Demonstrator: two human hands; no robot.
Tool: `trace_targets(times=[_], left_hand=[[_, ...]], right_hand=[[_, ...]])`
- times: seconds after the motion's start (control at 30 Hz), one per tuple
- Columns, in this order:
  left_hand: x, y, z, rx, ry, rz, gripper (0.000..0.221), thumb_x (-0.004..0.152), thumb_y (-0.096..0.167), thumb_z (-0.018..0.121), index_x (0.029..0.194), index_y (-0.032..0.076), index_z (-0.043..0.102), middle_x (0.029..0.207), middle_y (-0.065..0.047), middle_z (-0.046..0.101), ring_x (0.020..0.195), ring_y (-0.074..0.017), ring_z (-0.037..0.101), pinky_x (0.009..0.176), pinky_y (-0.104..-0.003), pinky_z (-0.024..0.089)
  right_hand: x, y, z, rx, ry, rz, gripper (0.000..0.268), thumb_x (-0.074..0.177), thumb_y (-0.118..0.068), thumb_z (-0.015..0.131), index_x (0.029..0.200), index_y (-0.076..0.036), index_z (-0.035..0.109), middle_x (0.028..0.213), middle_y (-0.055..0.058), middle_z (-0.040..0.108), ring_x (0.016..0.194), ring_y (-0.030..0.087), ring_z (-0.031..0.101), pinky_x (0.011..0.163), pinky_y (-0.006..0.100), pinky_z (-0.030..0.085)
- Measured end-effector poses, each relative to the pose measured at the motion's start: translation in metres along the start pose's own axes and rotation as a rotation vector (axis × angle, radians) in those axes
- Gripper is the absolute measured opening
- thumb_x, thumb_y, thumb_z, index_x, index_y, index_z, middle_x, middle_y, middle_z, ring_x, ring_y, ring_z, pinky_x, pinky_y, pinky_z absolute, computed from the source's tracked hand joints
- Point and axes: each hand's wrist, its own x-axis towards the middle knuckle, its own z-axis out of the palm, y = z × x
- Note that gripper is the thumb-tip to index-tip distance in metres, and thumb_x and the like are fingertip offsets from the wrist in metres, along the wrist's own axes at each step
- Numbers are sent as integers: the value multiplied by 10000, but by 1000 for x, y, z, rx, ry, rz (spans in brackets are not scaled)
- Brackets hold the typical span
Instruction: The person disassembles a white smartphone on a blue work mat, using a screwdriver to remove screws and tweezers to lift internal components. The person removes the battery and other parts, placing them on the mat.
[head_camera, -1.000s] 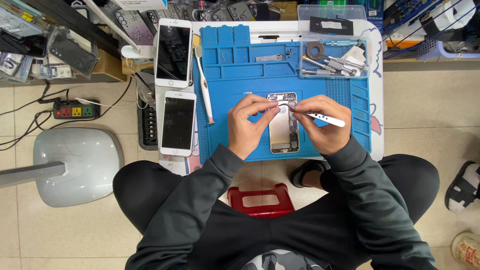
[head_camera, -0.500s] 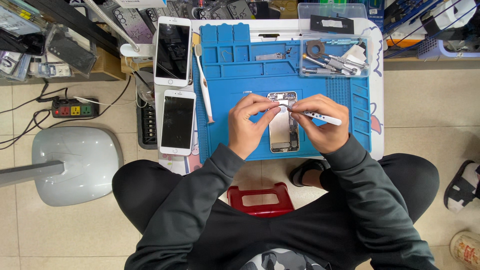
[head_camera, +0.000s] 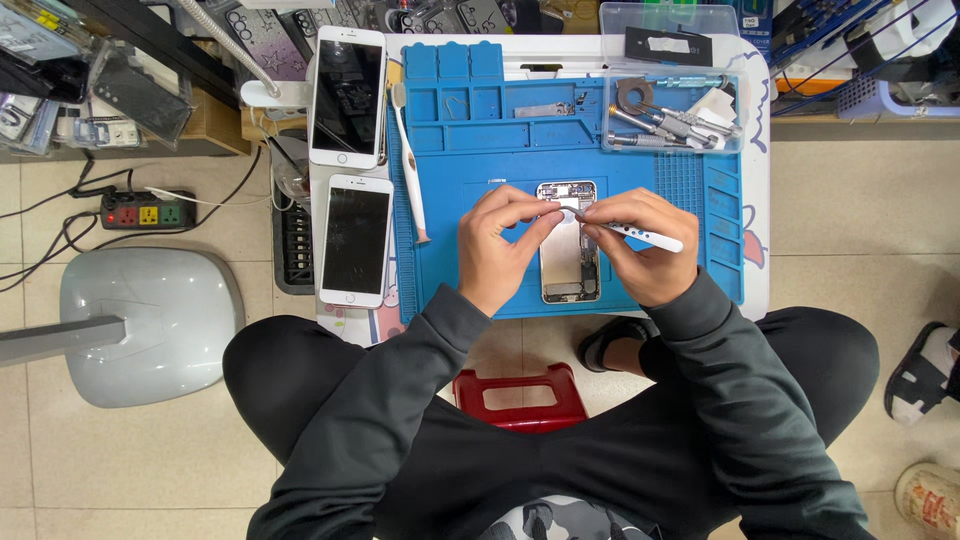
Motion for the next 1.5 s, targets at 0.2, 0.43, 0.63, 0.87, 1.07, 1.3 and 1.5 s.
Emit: trace_targets(times=[0.2, 0.43, 0.63, 0.87, 1.07, 1.3, 1.5], left_hand=[[0, 0, 0, -8, -9, -19, 100, 951, 220, 833, 1050, 203, 824, 951, 13, 757, 819, -182, 700, 724, -314, 542], [-1, -3, 0, 4, -33, -53, 115, 952, 249, 832, 1064, 222, 816, 966, 31, 751, 837, -167, 695, 740, -308, 539], [-6, -3, -5, 127, -166, -151, 346, 937, 211, 839, 1265, 161, 741, 1133, -32, 734, 984, -245, 695, 823, -381, 553], [-36, 3, 8, 900, -467, -33, 854, 780, 477, 914, 1471, 110, 572, 1429, -190, 510, 1301, -353, 518, 950, -465, 474], [-41, 0, 12, 1007, -451, 26, 891, 762, 576, 894, 1453, 117, 569, 1444, -198, 497, 1345, -340, 488, 989, -447, 443], [-49, -19, 20, 1068, -432, 48, 799, 722, 667, 868, 1300, 159, 649, 1446, -174, 479, 1360, -338, 475, 998, -470, 446], [-51, -28, 23, 1072, -426, 59, 739, 734, 668, 858, 1228, 151, 670, 1465, -168, 476, 1393, -346, 462, 1037, -492, 443]], right_hand=[[-3, 6, 1, 4, 12, -2, 80, 951, 27, 804, 969, -52, 800, 928, 122, 801, 780, 281, 724, 634, 349, 546], [-5, 14, 1, 27, 17, 25, 68, 934, 25, 830, 940, -34, 797, 896, 134, 796, 767, 285, 730, 632, 348, 553], [-9, 27, 2, 116, 49, 115, 30, 969, 8, 808, 982, -13, 791, 864, 130, 780, 772, 209, 726, 623, 301, 550], [-7, 62, 12, 63, 81, 201, 52, 1036, -16, 775, 1069, 24, 781, 853, 165, 766, 761, 227, 737, 604, 310, 555], [15, 62, 42, 34, 46, 196, 42, 1036, 4, 760, 1052, 39, 775, 839, 175, 760, 740, 223, 729, 580, 300, 544], [18, 85, 84, 17, -12, 176, 43, 1010, -15, 784, 1050, -10, 800, 818, 127, 760, 543, 153, 638, 461, 264, 479], [22, 99, 95, -3, -17, 157, 51, 1023, -6, 773, 1061, -9, 807, 840, 130, 781, 434, 128, 547, 399, 250, 426]])
